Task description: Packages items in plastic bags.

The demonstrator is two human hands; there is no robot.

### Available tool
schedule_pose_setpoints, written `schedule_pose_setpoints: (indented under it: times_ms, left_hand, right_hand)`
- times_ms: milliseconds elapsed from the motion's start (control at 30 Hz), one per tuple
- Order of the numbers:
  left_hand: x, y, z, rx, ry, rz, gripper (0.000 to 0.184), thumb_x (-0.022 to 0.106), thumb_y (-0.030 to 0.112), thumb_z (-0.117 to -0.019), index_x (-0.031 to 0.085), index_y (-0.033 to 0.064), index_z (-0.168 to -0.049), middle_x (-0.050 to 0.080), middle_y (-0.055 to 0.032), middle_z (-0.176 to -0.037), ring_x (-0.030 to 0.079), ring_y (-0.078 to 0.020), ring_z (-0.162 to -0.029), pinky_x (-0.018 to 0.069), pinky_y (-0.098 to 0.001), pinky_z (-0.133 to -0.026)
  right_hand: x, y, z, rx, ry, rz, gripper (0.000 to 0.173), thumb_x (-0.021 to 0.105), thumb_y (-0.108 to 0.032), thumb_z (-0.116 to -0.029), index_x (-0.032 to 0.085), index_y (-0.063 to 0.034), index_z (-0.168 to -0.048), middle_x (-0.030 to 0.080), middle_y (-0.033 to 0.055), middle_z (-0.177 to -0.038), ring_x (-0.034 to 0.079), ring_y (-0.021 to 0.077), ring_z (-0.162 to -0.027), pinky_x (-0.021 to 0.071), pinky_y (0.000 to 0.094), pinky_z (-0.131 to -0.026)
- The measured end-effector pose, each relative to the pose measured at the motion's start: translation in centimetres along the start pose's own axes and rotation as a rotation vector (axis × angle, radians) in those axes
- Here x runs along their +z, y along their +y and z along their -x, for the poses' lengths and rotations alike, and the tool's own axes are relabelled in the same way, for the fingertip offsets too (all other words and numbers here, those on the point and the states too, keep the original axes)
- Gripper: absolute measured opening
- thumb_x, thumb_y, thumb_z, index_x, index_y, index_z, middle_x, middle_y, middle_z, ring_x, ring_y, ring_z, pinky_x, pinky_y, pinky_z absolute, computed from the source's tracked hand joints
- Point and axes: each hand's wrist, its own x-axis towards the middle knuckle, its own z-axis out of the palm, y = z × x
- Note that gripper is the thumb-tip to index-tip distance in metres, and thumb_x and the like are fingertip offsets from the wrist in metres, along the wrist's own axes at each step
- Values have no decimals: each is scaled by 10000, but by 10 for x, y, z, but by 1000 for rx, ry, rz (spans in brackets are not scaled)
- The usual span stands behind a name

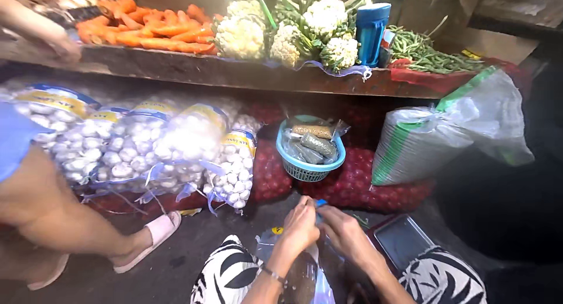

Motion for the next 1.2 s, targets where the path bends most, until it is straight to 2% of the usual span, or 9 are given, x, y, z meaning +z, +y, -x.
schedule_pose_setpoints:
  times_ms: [67,167,300,500,733,833,1000,1133,1200]
  left_hand:
    - [-7,-6,0,-36,40,33,561,659,2,-863,545,-1,-1412,484,-171,-1517,564,-323,-1311,491,-477,-1068]
    - [-9,-6,3,86,39,140,487,631,-26,-872,594,-16,-1358,532,-182,-1473,548,-299,-1334,455,-438,-1113]
    - [-3,-2,4,193,-63,159,397,613,-8,-911,645,-7,-1307,546,-179,-1468,539,-289,-1348,435,-413,-1133]
    - [-20,-23,7,138,565,480,297,640,49,-939,702,20,-1228,500,-204,-1498,694,-233,-1052,598,-361,-865]
    - [-39,-41,2,-70,986,1219,248,539,-26,-963,656,-29,-1182,627,-140,-1226,642,-153,-861,546,-291,-688]
    - [-43,-44,1,-134,869,1385,229,526,-56,-966,641,-50,-1164,667,-117,-1042,635,-132,-739,545,-269,-644]
    - [-45,-51,3,-167,831,1460,214,524,-87,-944,654,-37,-1107,681,-99,-981,638,-119,-700,549,-258,-620]
    - [-47,-59,6,-172,820,1475,209,519,-95,-941,668,-32,-1073,698,-93,-976,651,-119,-693,553,-254,-609]
    - [-49,-62,10,-165,817,1461,212,515,-85,-949,666,-33,-1089,694,-90,-982,651,-117,-708,556,-252,-620]
  right_hand:
    - [4,10,0,-146,254,35,234,649,-284,-977,756,-91,-1057,741,95,-1155,703,212,-1110,587,319,-938]
    - [12,19,6,-124,56,104,625,592,-720,-883,776,-154,-1074,576,192,-1459,473,442,-1396,429,578,-1116]
    - [8,11,0,262,-673,56,361,662,-312,-983,716,-23,-1192,482,278,-1496,590,428,-1269,513,553,-1022]
    - [-27,35,-10,158,-287,-161,238,667,-196,-960,749,28,-970,707,200,-999,713,296,-862,596,461,-820]
    - [-124,62,-94,240,-622,-830,71,693,-193,-916,740,-175,-965,723,-78,-779,606,-10,-570,503,186,-496]
    - [-156,67,-141,159,-446,-946,59,746,-277,-874,766,-290,-928,744,-115,-814,651,-21,-636,553,189,-562]
    - [-222,103,-194,290,29,-1014,85,722,-206,-838,752,-206,-918,747,-27,-777,678,36,-627,583,232,-565]
    - [-278,141,-240,521,756,-1178,114,479,-211,-1051,527,-160,-1141,648,-25,-907,657,62,-767,577,237,-695]
    - [-301,161,-246,508,927,-1203,480,477,-394,-1087,360,-126,-1467,635,71,-1257,702,154,-1049,599,273,-887]
